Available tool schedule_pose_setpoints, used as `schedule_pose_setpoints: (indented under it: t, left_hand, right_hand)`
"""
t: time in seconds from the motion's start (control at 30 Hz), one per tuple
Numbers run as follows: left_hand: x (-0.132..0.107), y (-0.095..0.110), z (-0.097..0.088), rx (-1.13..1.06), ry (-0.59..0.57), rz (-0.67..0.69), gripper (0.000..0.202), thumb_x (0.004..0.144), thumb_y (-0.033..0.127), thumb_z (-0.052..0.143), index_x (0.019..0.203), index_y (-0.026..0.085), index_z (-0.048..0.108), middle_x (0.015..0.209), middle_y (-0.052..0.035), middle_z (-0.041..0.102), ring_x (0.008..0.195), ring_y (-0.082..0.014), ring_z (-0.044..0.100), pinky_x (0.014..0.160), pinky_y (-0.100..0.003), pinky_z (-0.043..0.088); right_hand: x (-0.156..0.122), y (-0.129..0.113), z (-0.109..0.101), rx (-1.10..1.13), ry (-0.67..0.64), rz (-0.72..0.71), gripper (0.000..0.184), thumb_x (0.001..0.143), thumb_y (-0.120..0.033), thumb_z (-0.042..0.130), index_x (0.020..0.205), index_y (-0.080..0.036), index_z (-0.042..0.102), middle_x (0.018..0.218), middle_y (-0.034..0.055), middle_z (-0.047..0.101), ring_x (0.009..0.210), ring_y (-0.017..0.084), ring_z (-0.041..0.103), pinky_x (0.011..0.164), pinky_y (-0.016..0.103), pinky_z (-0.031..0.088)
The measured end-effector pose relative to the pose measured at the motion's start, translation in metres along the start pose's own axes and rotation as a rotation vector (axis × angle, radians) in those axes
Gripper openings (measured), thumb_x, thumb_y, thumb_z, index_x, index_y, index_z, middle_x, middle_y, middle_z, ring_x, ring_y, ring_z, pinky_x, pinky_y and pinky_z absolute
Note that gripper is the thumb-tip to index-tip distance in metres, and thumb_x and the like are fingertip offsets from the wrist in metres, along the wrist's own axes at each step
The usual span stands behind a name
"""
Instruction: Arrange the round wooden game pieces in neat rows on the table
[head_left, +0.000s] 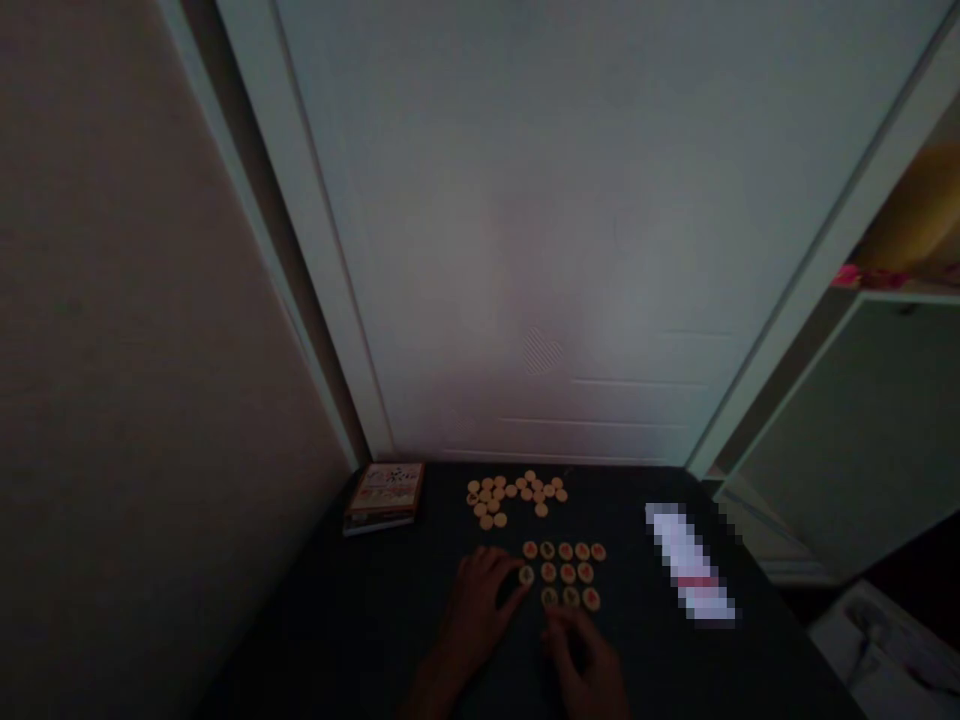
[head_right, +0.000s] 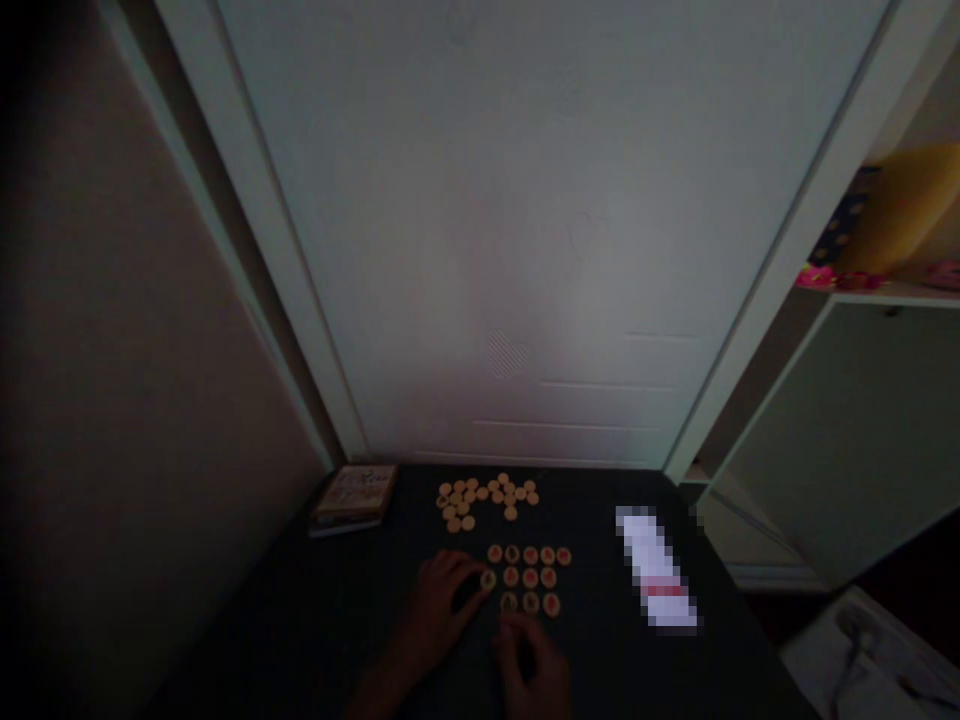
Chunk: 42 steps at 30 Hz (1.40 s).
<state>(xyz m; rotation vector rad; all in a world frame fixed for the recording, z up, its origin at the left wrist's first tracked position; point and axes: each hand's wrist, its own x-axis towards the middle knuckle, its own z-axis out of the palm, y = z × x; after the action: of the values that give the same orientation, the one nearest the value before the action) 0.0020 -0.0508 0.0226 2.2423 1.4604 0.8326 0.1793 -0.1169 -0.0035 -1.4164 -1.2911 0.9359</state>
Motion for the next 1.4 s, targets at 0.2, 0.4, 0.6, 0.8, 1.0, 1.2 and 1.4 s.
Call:
schedule_pose_setpoints:
  t: [0.2, 0.4, 0.6, 0.8, 1.0, 1.2, 1.4]
  left_hand:
    - [0.000, -0.004, 0.004, -0.022, -0.049, 0.041, 0.019, 0.096, 0.032, 0.059, 0.111, 0.032, 0.070, 0.114, -0.0026, 0.072, 0.109, -0.0250, 0.061, 0.100, -0.043, 0.040]
    - [0.003, -0.002, 0.007, -0.001, -0.009, 0.066, 0.016, 0.095, 0.027, 0.061, 0.108, 0.032, 0.071, 0.110, -0.0004, 0.073, 0.105, -0.0230, 0.063, 0.095, -0.042, 0.042]
    - [0.004, -0.001, 0.007, 0.012, -0.003, 0.084, 0.018, 0.094, 0.025, 0.063, 0.109, 0.032, 0.071, 0.110, -0.0005, 0.073, 0.105, -0.0226, 0.064, 0.094, -0.040, 0.046]
    - [0.008, -0.013, 0.005, 0.043, 0.077, 0.081, 0.023, 0.097, 0.031, 0.057, 0.119, 0.032, 0.065, 0.116, -0.0011, 0.071, 0.109, -0.0213, 0.064, 0.101, -0.041, 0.047]
    - [0.044, -0.064, -0.025, 0.189, 0.207, 0.031, 0.040, 0.097, 0.012, 0.041, 0.133, 0.022, 0.055, 0.134, -0.0091, 0.063, 0.124, -0.0258, 0.054, 0.106, -0.048, 0.043]
    - [0.050, -0.096, -0.036, 0.253, 0.148, 0.043, 0.052, 0.085, 0.003, 0.047, 0.132, 0.023, 0.058, 0.136, -0.0066, 0.063, 0.122, -0.0264, 0.056, 0.103, -0.045, 0.046]
    - [0.024, -0.094, -0.036, 0.272, 0.180, -0.011, 0.031, 0.093, 0.020, 0.049, 0.120, 0.019, 0.065, 0.122, -0.0117, 0.070, 0.114, -0.0286, 0.062, 0.100, -0.046, 0.047]
  right_hand:
    - [0.001, 0.004, 0.001, -0.019, 0.015, -0.010, 0.043, 0.086, -0.060, 0.059, 0.094, -0.021, 0.076, 0.084, 0.0069, 0.079, 0.078, 0.023, 0.075, 0.072, 0.024, 0.058]
    - [-0.001, 0.002, 0.000, -0.035, 0.005, -0.020, 0.042, 0.088, -0.058, 0.058, 0.094, -0.020, 0.076, 0.085, 0.0062, 0.079, 0.079, 0.021, 0.075, 0.072, 0.022, 0.056]
    - [-0.001, -0.001, 0.000, -0.040, 0.003, -0.031, 0.040, 0.089, -0.056, 0.057, 0.095, -0.020, 0.076, 0.081, 0.0051, 0.078, 0.076, 0.021, 0.073, 0.070, 0.022, 0.056]
    - [0.000, 0.001, 0.000, -0.025, 0.013, -0.023, 0.043, 0.088, -0.059, 0.058, 0.096, -0.019, 0.075, 0.085, 0.0069, 0.079, 0.079, 0.022, 0.074, 0.071, 0.023, 0.056]
    - [0.001, 0.003, 0.002, -0.019, 0.017, -0.007, 0.046, 0.085, -0.062, 0.058, 0.094, -0.020, 0.076, 0.080, 0.0062, 0.079, 0.076, 0.022, 0.074, 0.069, 0.023, 0.057]
    - [0.003, 0.005, 0.002, -0.024, 0.023, -0.009, 0.046, 0.085, -0.062, 0.059, 0.094, -0.020, 0.076, 0.078, 0.0060, 0.079, 0.075, 0.022, 0.074, 0.068, 0.023, 0.056]
    - [0.002, 0.002, 0.002, -0.047, 0.002, -0.011, 0.043, 0.086, -0.060, 0.058, 0.094, -0.021, 0.076, 0.083, 0.0058, 0.079, 0.077, 0.022, 0.074, 0.070, 0.023, 0.056]
